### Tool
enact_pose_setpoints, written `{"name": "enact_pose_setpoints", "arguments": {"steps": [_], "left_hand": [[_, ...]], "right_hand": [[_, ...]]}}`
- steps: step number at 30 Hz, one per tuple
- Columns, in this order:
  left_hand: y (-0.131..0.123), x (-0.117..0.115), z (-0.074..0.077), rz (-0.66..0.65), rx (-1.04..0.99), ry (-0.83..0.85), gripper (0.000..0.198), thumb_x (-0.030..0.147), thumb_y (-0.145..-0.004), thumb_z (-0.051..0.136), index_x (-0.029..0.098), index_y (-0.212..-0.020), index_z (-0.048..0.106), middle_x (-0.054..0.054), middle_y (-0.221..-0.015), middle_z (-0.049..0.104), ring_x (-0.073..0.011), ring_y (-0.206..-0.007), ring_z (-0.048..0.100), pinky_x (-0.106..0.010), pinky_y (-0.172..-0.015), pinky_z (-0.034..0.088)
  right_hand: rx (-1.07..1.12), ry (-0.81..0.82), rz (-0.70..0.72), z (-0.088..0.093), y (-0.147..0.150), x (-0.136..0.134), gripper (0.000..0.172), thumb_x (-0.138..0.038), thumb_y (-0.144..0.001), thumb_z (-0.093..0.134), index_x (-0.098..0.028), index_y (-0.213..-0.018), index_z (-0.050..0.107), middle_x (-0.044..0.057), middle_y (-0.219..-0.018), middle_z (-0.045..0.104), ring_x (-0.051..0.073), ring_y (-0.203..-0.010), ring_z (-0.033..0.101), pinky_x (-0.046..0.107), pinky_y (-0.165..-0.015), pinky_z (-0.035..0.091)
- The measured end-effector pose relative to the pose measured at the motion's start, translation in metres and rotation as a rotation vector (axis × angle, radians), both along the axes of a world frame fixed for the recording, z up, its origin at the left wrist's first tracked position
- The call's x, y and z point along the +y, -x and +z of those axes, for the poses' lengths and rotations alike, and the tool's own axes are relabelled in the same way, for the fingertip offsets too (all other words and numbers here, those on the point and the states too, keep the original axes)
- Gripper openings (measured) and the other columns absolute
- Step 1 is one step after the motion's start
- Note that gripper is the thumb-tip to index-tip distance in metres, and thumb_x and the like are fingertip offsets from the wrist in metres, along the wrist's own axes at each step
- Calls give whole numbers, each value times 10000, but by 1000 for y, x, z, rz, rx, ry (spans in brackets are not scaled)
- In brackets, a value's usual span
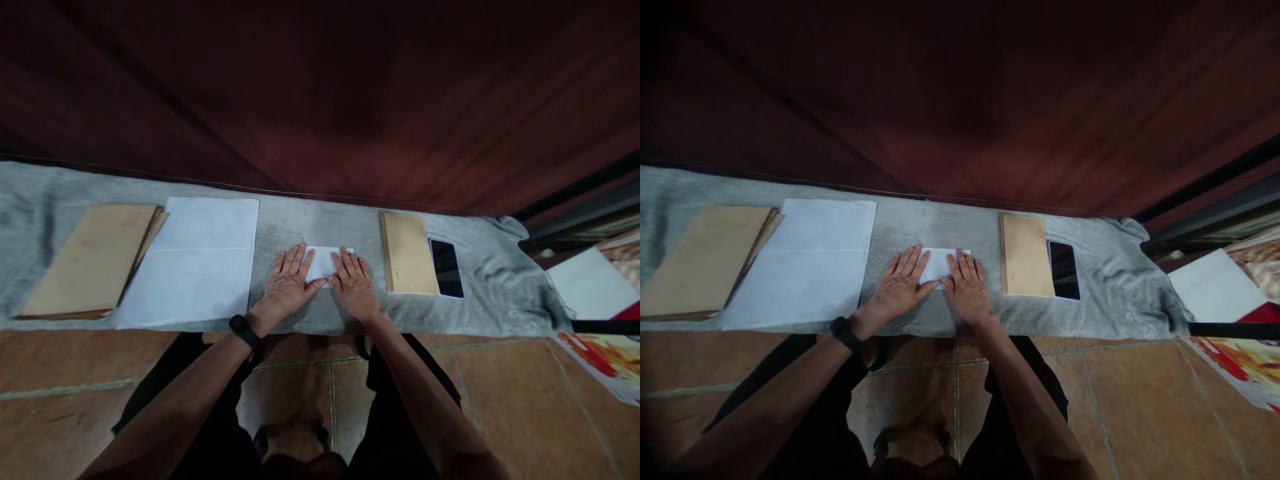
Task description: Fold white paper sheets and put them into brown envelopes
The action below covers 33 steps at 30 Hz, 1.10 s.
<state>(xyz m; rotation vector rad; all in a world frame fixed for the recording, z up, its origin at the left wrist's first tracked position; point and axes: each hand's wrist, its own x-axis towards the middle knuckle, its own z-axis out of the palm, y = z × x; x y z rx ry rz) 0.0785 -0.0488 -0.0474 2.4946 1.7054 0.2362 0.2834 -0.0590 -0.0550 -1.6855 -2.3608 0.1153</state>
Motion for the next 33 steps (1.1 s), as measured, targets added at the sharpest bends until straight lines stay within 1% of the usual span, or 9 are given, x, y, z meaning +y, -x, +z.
{"name": "enact_pose_setpoints", "arguments": {"steps": [4,7,11,14,17,20,26,30,33], "left_hand": [[-1,0,0,13,-24,-25,681,500,-1049,383,99,-1599,377,-200,-1689,301,-339,-1585,258,-583,-1288,175],[-6,-1,3,4,-62,-50,637,433,-1065,340,67,-1584,390,-208,-1679,324,-330,-1587,254,-571,-1291,196],[-22,-6,4,-107,-123,-69,590,342,-1074,310,57,-1588,370,-182,-1678,346,-273,-1595,239,-498,-1304,230],[-34,-11,0,-168,-136,-71,584,339,-1078,314,62,-1589,364,-170,-1675,360,-250,-1592,249,-470,-1309,228],[-40,-15,-3,-168,-123,-73,619,398,-1077,349,60,-1595,349,-178,-1677,350,-258,-1590,256,-485,-1310,217],[-38,-15,-5,-164,-99,-77,654,440,-1069,379,54,-1596,348,-190,-1685,324,-279,-1593,244,-502,-1311,196],[-30,-13,-7,-105,-96,-71,635,402,-1062,384,92,-1615,339,-181,-1690,309,-291,-1595,236,-519,-1298,214],[-26,-12,-3,-77,-62,-41,633,400,-1063,361,93,-1616,337,-180,-1689,313,-292,-1592,247,-529,-1295,206],[-22,-11,1,-63,-58,-32,633,404,-1062,350,82,-1608,353,-186,-1687,314,-300,-1588,260,-529,-1293,207]], "right_hand": [[1,-4,-21,-2,-3,0,582,-424,-1101,383,-159,-1619,361,118,-1706,296,289,-1570,304,504,-1284,241],[2,3,-31,-3,-3,0,589,-429,-1101,380,-164,-1626,347,117,-1710,286,286,-1575,292,499,-1285,234],[-11,23,-30,-1,-2,1,581,-412,-1103,363,-160,-1625,348,115,-1711,284,288,-1575,288,496,-1286,222],[-23,43,-31,2,-2,1,563,-361,-1103,346,-166,-1631,336,112,-1712,280,282,-1579,278,497,-1286,214],[-27,54,-23,3,-3,0,555,-342,-1102,331,-178,-1633,332,106,-1714,273,277,-1583,266,509,-1285,212],[-19,48,-28,2,-5,0,560,-371,-1104,332,-174,-1628,343,106,-1711,280,284,-1578,277,519,-1284,214],[19,16,-79,-2,-8,-1,569,-372,-1104,332,-151,-1628,337,113,-1695,326,282,-1564,304,518,-1277,229],[31,-1,-83,-2,-12,0,584,-388,-1101,343,-152,-1634,321,112,-1689,342,290,-1555,316,524,-1269,239],[13,-8,-94,-1,-14,1,581,-384,-1100,347,-135,-1626,340,117,-1689,340,298,-1549,326,512,-1271,235]]}}
